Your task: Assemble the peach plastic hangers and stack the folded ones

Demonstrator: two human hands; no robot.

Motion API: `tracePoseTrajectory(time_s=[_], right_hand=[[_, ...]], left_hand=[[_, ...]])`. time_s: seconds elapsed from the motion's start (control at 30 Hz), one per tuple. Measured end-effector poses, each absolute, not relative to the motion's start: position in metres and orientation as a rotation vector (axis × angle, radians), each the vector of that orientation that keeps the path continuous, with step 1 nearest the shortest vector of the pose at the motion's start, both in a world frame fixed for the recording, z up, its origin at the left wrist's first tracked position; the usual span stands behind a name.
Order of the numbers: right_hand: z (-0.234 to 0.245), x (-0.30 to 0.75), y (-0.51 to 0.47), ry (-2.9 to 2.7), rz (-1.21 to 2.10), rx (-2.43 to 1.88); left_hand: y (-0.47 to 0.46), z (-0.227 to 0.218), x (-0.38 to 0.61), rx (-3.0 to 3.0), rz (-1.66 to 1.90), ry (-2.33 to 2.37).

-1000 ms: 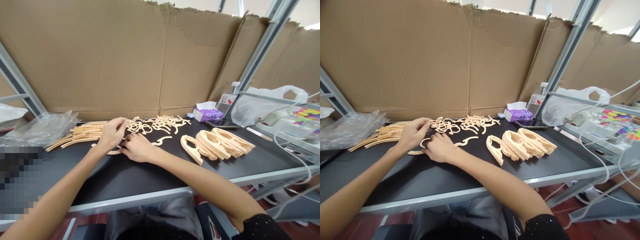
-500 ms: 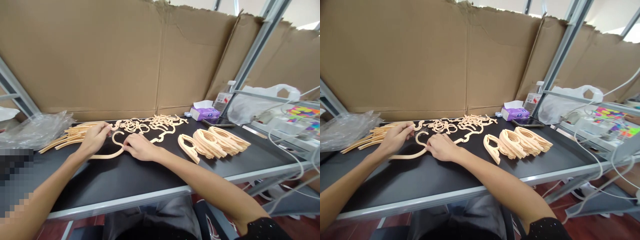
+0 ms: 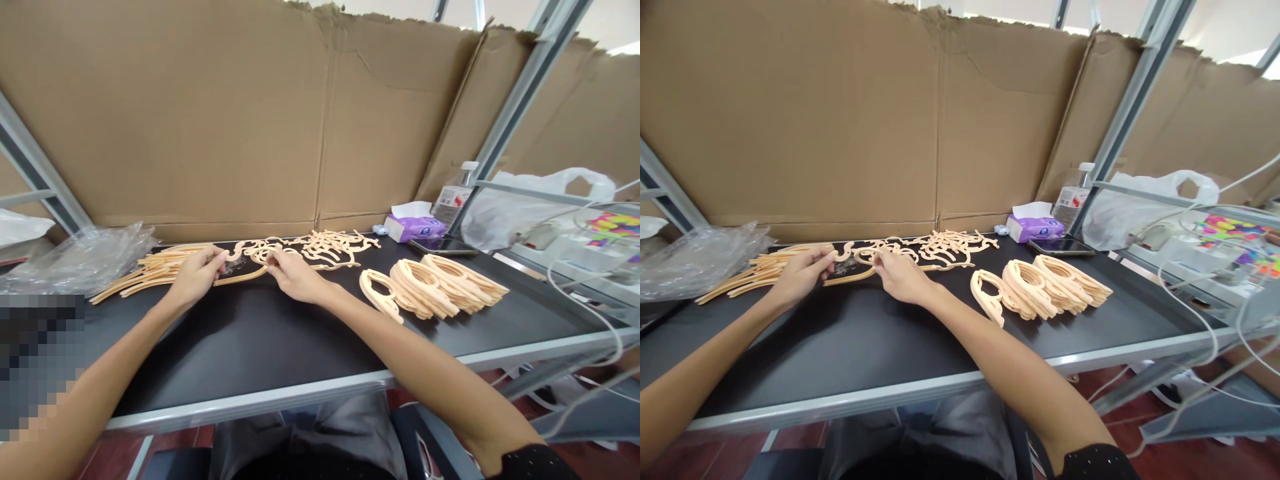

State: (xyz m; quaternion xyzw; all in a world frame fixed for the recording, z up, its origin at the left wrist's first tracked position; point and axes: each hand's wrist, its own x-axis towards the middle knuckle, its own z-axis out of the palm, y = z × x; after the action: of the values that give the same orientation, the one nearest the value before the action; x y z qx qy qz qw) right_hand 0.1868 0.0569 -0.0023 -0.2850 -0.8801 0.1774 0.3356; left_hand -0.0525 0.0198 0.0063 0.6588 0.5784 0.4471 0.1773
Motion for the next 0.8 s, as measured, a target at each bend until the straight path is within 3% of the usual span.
tracePoseTrajectory(time_s=[0.27, 0.8], right_hand=[[0.003, 0.186, 0.06, -2.118, 0.76, -0.777], [0.002, 0.195, 0.071, -2.177, 0.571, -1.025]], left_hand=[[0.015, 0.009, -0.047, 1.95, 1.102, 1.681], [0.018, 0.013, -0.058, 2.133, 0.908, 1.663]])
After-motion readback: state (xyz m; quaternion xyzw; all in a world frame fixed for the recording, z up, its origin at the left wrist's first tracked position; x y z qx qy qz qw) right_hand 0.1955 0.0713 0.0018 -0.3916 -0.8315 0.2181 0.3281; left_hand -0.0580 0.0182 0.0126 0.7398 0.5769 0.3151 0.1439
